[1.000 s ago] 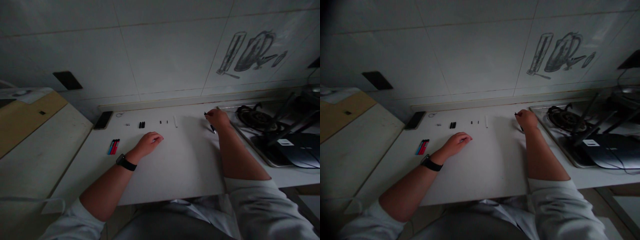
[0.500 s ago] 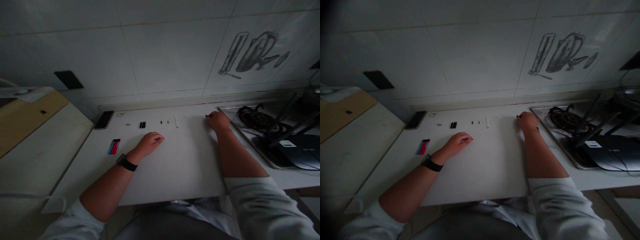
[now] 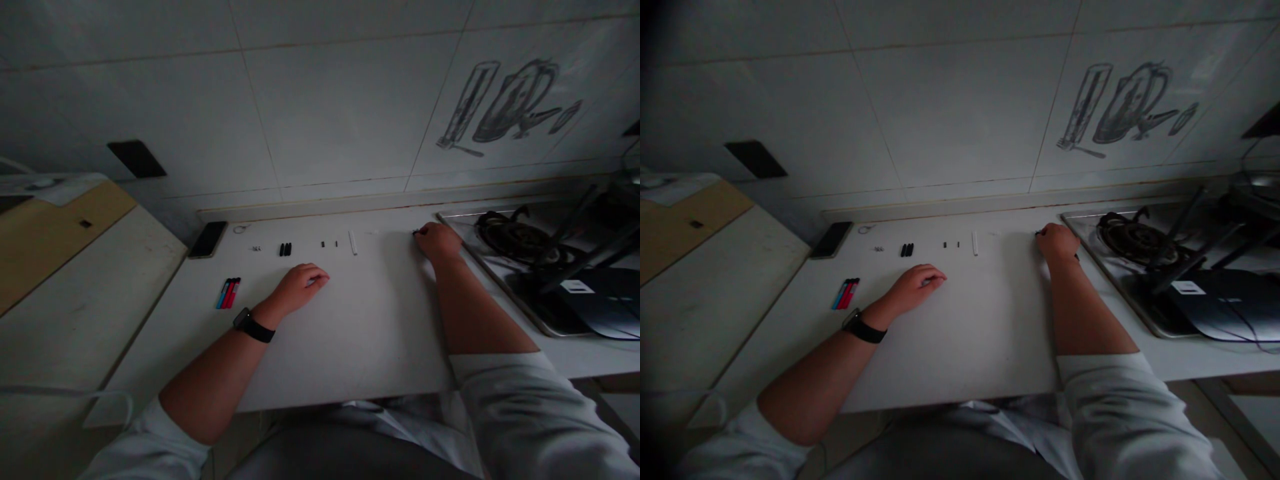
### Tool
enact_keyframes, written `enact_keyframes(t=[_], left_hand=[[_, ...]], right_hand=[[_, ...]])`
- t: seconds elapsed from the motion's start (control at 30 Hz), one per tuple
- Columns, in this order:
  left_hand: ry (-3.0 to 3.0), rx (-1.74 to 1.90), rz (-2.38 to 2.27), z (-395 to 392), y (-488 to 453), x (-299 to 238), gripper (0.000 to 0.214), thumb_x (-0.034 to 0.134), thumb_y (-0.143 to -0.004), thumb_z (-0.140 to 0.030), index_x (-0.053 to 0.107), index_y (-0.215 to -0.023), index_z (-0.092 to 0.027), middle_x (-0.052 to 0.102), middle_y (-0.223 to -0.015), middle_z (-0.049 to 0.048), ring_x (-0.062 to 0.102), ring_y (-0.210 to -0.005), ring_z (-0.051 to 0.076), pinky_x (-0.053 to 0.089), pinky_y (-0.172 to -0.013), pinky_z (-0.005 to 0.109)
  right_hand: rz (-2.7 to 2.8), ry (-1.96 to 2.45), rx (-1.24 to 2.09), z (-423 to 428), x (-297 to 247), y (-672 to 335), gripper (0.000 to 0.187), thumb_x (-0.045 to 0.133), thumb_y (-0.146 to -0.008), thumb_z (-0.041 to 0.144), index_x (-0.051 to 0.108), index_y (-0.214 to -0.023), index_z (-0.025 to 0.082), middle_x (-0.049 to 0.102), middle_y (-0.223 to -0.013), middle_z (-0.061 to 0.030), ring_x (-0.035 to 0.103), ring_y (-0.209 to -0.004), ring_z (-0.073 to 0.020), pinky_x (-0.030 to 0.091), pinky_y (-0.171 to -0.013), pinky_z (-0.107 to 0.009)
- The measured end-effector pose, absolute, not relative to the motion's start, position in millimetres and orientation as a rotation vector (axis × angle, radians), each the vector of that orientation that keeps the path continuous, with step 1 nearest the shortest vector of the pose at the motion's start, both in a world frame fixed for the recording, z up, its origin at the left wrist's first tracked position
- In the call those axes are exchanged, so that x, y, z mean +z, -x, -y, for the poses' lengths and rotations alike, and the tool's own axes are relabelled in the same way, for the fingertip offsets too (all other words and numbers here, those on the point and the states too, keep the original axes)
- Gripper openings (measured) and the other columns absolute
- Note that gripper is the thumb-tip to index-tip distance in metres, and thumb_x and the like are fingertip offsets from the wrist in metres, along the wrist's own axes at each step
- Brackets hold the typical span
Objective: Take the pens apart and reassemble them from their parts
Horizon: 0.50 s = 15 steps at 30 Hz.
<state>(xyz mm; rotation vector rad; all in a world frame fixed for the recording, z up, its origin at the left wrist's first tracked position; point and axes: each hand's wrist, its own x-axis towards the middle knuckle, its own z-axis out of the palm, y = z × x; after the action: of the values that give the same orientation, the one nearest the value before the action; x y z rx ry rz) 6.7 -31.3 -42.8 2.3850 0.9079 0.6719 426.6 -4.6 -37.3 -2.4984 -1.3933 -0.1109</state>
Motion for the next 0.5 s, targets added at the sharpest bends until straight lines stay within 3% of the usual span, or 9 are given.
enact_keyframes(t=[0.27,0.5], left_hand=[[-2.387,0.662,-0.912,31.9,-7.1,-41.5,0.020,0.057,-0.102,-0.032,0.075,-0.104,-0.023,0.076,-0.105,0.0051,0.068,-0.102,0.021,0.053,-0.097,0.040],[-2.400,0.667,-0.904,31.6,-6.8,-42.8,0.020,0.057,-0.102,-0.032,0.075,-0.104,-0.023,0.075,-0.104,0.0046,0.068,-0.101,0.020,0.052,-0.096,0.039]], right_hand=[[1.290,2.439,-0.116,7.7,-31.9,-430.2,0.028,0.059,-0.087,0.031,0.080,-0.104,0.021,0.077,-0.106,-0.0147,0.070,-0.095,-0.0297,0.051,-0.079,-0.038],[1.168,2.115,-0.209,10.2,-12.1,-429.0,0.037,0.046,-0.096,0.034,0.075,-0.109,0.017,0.077,-0.099,-0.0140,0.068,-0.092,-0.0270,0.049,-0.081,-0.036]])
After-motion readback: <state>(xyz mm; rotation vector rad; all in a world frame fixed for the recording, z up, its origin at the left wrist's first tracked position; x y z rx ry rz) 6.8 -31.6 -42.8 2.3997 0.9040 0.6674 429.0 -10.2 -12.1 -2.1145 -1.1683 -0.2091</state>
